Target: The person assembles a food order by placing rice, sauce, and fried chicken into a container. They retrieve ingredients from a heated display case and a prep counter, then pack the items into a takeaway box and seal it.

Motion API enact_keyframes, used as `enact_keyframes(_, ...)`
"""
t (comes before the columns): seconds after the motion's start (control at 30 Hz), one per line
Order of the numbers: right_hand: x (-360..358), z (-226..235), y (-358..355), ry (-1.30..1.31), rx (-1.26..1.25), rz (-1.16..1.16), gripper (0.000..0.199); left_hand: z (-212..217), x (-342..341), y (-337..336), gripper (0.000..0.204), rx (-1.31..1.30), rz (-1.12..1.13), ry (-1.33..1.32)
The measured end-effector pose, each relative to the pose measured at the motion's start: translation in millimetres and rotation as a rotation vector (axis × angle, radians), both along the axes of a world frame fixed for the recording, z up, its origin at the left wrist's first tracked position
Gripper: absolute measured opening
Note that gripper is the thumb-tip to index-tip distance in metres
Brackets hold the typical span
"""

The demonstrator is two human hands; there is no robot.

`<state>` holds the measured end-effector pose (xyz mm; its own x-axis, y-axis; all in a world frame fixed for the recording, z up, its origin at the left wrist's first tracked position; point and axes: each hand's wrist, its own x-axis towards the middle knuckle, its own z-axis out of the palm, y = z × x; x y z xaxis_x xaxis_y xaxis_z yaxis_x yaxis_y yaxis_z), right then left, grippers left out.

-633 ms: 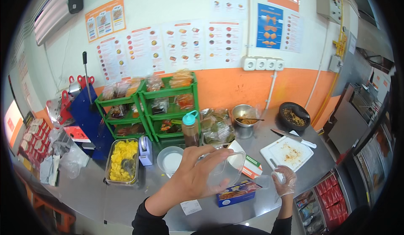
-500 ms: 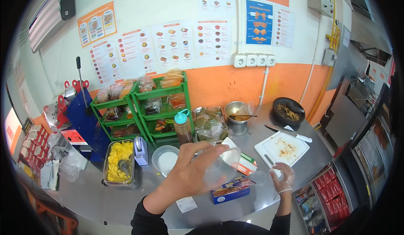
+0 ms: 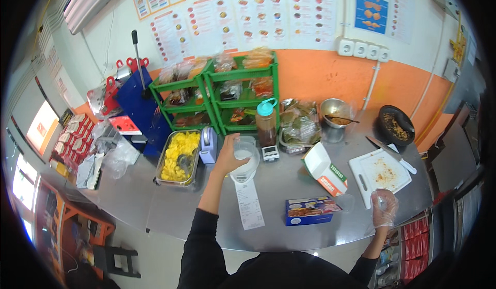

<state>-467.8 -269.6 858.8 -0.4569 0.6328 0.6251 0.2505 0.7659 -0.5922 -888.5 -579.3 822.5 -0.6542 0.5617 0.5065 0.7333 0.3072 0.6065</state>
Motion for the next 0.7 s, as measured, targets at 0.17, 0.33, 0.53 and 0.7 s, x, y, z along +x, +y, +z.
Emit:
enact_keyframes(0.17, -34, 4, -23, -0.018, -0.041, 0.182, 0.016, -51, -19, -11, 0.097, -0.354, 0.158, -0.082)
enact_keyframes(0.33, -94, 25, -61, -0.102, -0.004, 0.355, 0.015, -75, -26, -19, 0.107, -0.418, 0.208, -0.014)
enact_keyframes(0.53, -180, 52, -84, -0.358, 0.034, 0.680, 0.023, -58, -24, -35, 0.115, -0.353, 0.197, -0.043)
enact_keyframes(0.7, -288, -9, -87, -0.868, 0.104, 0.826, 0.076, -55, -24, -61, 0.095, -0.078, 0.260, -0.171)
